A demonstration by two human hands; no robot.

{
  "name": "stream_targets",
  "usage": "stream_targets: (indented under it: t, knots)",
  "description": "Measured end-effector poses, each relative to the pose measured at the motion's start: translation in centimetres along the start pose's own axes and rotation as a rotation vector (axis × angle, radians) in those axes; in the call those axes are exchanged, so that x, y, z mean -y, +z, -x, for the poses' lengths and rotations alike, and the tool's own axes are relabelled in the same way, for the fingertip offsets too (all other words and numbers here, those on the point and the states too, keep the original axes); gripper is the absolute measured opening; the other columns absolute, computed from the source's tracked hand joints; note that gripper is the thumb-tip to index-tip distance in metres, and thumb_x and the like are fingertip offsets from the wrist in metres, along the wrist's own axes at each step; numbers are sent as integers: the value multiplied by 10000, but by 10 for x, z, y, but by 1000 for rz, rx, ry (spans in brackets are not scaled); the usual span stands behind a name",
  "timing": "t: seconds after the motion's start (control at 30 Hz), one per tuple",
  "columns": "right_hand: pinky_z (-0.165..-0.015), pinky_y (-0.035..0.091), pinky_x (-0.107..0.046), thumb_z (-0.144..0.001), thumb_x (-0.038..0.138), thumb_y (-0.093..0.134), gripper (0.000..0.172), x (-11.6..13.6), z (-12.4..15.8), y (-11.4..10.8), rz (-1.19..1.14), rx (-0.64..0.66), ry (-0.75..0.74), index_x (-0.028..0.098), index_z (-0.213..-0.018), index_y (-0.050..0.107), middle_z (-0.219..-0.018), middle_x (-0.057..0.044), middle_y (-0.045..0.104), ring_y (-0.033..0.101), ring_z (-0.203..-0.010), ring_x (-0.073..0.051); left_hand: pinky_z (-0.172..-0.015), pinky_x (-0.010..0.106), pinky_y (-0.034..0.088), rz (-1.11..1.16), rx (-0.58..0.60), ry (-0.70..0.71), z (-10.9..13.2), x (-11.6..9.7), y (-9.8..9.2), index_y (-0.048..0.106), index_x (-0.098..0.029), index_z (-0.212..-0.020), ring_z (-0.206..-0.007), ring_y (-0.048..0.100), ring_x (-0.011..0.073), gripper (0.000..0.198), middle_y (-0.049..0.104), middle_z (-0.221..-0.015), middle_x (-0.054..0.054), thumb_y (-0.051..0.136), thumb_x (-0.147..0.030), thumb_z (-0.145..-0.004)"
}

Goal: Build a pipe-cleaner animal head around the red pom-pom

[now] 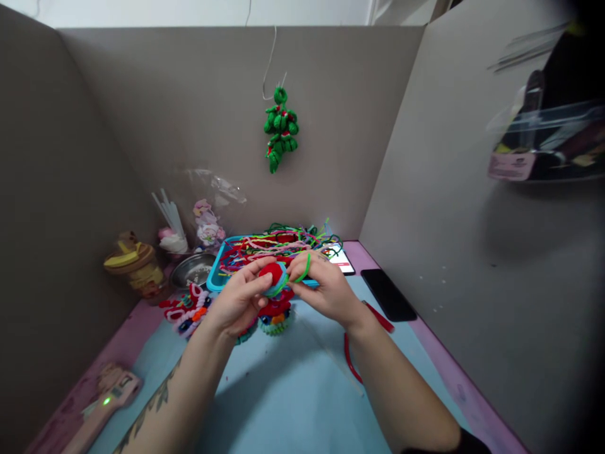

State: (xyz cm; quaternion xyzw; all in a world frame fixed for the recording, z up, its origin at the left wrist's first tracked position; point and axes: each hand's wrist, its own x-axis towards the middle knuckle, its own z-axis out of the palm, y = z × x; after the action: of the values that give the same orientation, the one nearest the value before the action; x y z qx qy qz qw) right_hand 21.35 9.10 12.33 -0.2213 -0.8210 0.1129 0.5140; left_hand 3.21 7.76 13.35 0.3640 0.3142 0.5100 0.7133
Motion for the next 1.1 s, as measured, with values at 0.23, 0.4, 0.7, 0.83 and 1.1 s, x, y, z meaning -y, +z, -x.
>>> stream_targets:
  t: [0.23,0.4,0.7,0.83,1.1]
  knots:
    - [-783,520,-370,-841,122,567,111,-1,2,5,105,-89,-144,230,-868,557,-820,-31,642,618,-821,-168,-323,95,370,22,-41,-41,2,-1,1,652,-113,-990,-447,486,20,388,647,-761,1,795,-94,-630]
    - [-773,526,-369,-827,112,584,122,-1,2,7,152,-123,-176,223,-871,560,-810,-38,644,615,-813,-172,-325,92,364,16,-41,-34,2,2,-1,661,-123,-998,-436,469,9,360,649,-773,-1,780,-103,-659]
    - [-778,512,-370,-803,109,609,126,3,-1,4,63,-199,-123,234,-815,606,-797,-19,644,620,-799,-166,-378,113,435,-25,-34,49,6,3,2,612,-137,-1066,-492,538,36,528,663,-799,-2,847,-181,-595]
    - [-781,504,-392,-780,115,632,136,4,-1,5,109,-253,-106,249,-802,644,-804,-21,654,606,-793,-177,-435,142,469,-56,-52,128,5,7,3,567,-155,-1116,-539,580,64,626,676,-831,9,862,-185,-564]
    - [-799,508,-402,-767,82,647,217,6,6,22,192,-310,-158,268,-876,627,-885,-20,694,611,-843,-187,-566,157,460,-74,-153,265,5,11,8,561,-166,-1027,-586,576,59,611,655,-774,-30,870,-126,-501]
